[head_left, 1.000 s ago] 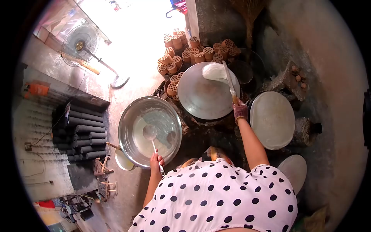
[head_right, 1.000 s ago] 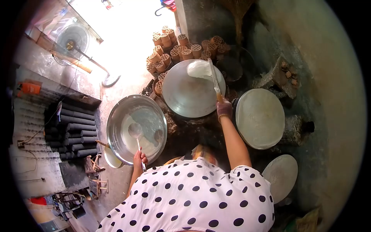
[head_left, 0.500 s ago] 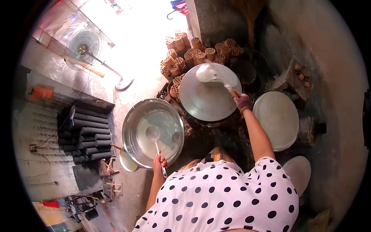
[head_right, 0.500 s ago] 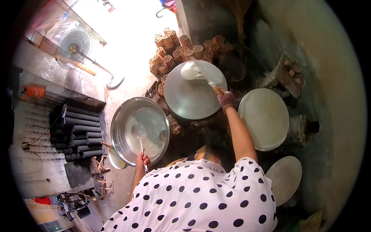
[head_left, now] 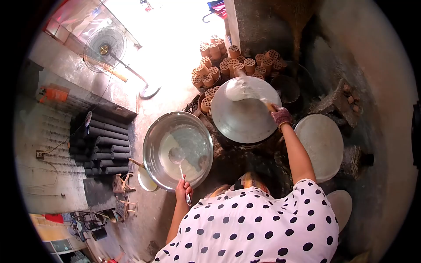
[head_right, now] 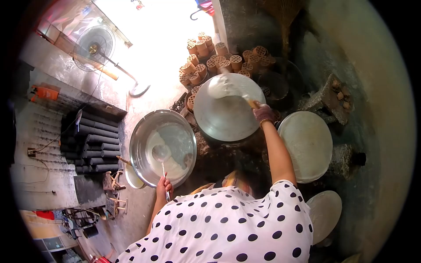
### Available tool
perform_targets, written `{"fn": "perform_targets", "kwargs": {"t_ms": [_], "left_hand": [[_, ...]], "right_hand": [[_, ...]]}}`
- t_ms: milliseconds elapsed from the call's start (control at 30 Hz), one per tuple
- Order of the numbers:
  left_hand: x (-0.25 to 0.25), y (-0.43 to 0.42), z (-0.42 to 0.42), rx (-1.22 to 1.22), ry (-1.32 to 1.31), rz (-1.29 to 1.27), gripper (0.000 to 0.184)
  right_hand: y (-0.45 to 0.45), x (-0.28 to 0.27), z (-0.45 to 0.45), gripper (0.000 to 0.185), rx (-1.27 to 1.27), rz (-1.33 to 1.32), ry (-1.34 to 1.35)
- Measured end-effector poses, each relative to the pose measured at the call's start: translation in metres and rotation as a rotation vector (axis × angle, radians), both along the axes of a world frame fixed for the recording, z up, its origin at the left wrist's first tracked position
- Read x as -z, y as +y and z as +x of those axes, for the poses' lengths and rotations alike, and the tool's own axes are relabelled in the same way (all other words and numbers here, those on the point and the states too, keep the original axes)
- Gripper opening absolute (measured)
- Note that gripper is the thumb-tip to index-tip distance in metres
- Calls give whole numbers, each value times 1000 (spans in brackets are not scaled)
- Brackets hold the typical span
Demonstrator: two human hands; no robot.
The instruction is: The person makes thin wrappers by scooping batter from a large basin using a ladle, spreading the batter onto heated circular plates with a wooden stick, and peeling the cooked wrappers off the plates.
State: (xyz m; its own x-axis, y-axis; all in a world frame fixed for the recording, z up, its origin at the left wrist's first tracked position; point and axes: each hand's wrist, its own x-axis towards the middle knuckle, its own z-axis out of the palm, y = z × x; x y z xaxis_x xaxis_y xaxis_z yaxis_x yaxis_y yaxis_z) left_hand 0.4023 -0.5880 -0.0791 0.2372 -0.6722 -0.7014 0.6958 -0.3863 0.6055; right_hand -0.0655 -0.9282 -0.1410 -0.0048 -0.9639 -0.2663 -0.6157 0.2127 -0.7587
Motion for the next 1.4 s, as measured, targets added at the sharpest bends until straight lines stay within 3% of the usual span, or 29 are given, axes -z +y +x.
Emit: {"fn": "perform_targets", "kwargs": {"t_ms": [100, 200, 367, 433, 500, 567, 700, 767, 833, 967, 1033, 1100, 1133, 1167, 1233, 1267, 1300, 1367, 1400], "left_hand": [[-4, 0, -5, -11, -12, 12, 27], [-2, 1, -8, -25, 13, 20, 27], [-8, -2, -10, -37, 22, 20, 27], [-9, 3, -11, -36, 7, 11, 26], [-9, 3, -12, -35, 2, 22, 26], [-7, 1, -11, -27, -2, 27, 26], [-8, 5, -13, -77, 34, 36, 27], [-10, 4, -15, -91, 29, 40, 27], [-13, 8, -20, -90, 12, 57, 26], [-11, 8, -27, -125, 45, 64, 26], [-10, 10, -30, -121, 52, 56, 26], [-7, 10, -35, -119, 58, 45, 26], [-7, 11, -38, -118, 68, 40, 26], [-7, 15, -39, -117, 75, 41, 26], [-5, 13, -46, -128, 77, 36, 26], [-6, 11, -51, -124, 75, 57, 26], [-7, 9, -53, -117, 73, 77, 26], [-7, 8, -57, -126, 73, 90, 27], [-12, 9, -61, -121, 58, 95, 27]], "right_hand": [[-1, 6, 16, 46, 144, 23, 225], [-12, 32, 45, 46, -73, 9, 131], [-7, 7, 13, 47, -239, -102, -153], [-15, 5, 3, 46, 47, -10, 127], [-21, 38, 6, 44, 46, -85, 265], [-14, 40, 23, 43, -111, -75, 337], [8, 28, 14, 45, -294, -107, 1], [4, -3, 9, 45, -313, -200, 33], [-8, -6, 9, 44, -62, -102, 225], [-1, -13, 40, 42, -206, -50, 340], [0, 36, 23, 41, -295, -137, 117], [12, 12, 9, 42, -422, -174, -45], [11, -8, 9, 41, -377, -134, 332], [6, -18, 14, 41, -385, -125, 329], [-16, -29, 25, 41, -3, -47, 255], [-24, -17, 28, 41, -111, -287, 233], [-21, -5, 27, 41, -112, -285, 231], [1, -20, 36, 43, -401, -257, 297], [8, -6, 27, 45, -430, -250, 207]]}}
